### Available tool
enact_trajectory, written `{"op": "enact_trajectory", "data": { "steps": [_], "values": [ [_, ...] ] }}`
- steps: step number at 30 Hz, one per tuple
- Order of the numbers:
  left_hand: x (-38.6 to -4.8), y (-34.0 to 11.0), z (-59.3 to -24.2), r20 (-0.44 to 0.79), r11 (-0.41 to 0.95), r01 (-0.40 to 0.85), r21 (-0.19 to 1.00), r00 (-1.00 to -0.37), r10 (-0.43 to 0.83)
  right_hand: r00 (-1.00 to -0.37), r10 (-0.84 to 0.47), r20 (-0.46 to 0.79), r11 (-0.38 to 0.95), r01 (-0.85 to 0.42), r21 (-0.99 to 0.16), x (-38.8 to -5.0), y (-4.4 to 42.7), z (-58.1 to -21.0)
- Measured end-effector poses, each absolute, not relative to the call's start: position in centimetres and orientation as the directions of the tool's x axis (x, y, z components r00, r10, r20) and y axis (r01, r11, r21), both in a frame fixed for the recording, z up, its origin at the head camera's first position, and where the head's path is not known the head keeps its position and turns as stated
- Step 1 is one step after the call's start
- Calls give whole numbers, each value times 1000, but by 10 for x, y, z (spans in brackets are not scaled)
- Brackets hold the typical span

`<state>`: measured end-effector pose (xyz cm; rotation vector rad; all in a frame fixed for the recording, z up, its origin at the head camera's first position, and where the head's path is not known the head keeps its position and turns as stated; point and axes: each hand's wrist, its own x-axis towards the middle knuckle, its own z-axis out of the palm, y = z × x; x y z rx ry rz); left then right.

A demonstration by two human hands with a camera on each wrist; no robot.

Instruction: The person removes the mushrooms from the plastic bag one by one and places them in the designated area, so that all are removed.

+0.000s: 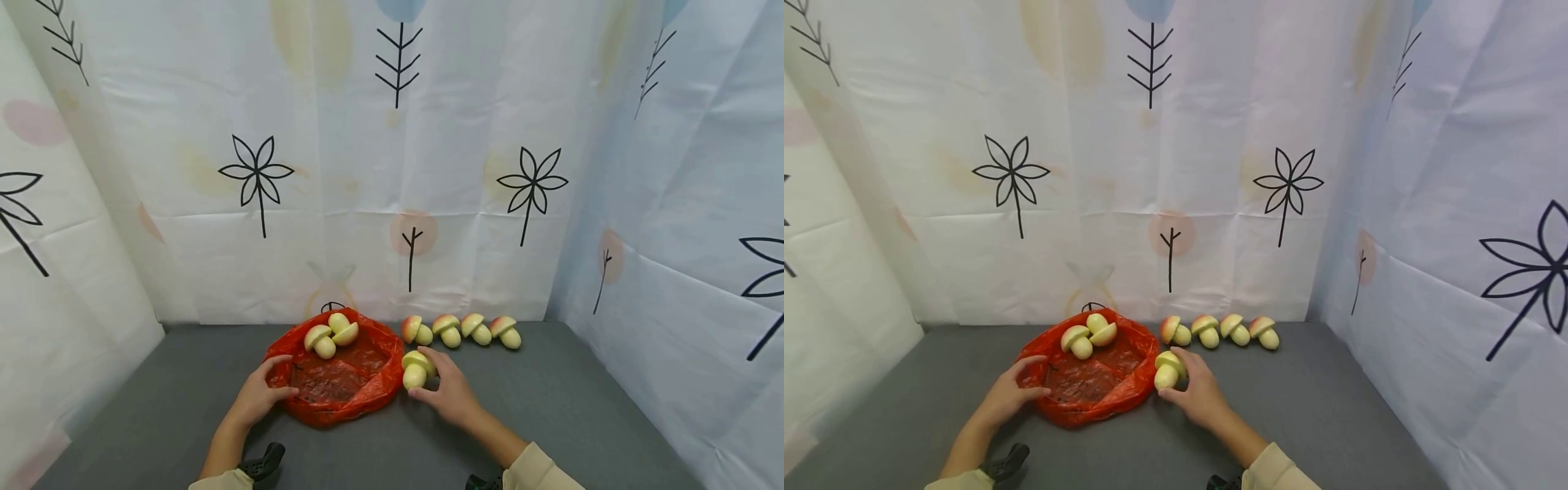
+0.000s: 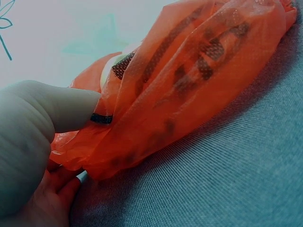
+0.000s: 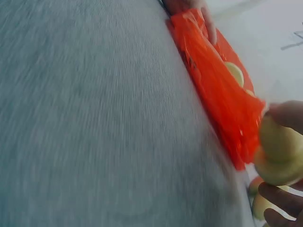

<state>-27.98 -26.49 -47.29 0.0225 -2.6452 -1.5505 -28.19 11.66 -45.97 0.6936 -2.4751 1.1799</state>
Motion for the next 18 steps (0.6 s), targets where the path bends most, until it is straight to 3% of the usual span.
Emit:
{"op": "enact_trajectory", "data": {
  "steps": [5, 18],
  "values": [
    [-279, -264, -474, 63, 487, 32, 873, -997, -47, -865, -309, 395, 597, -500, -628, -281, 131, -462],
    [-281, -265, -476, 68, 492, 35, 870, -996, -49, -881, -320, 349, 680, -470, -563, -278, 166, -462]
  ]
}}
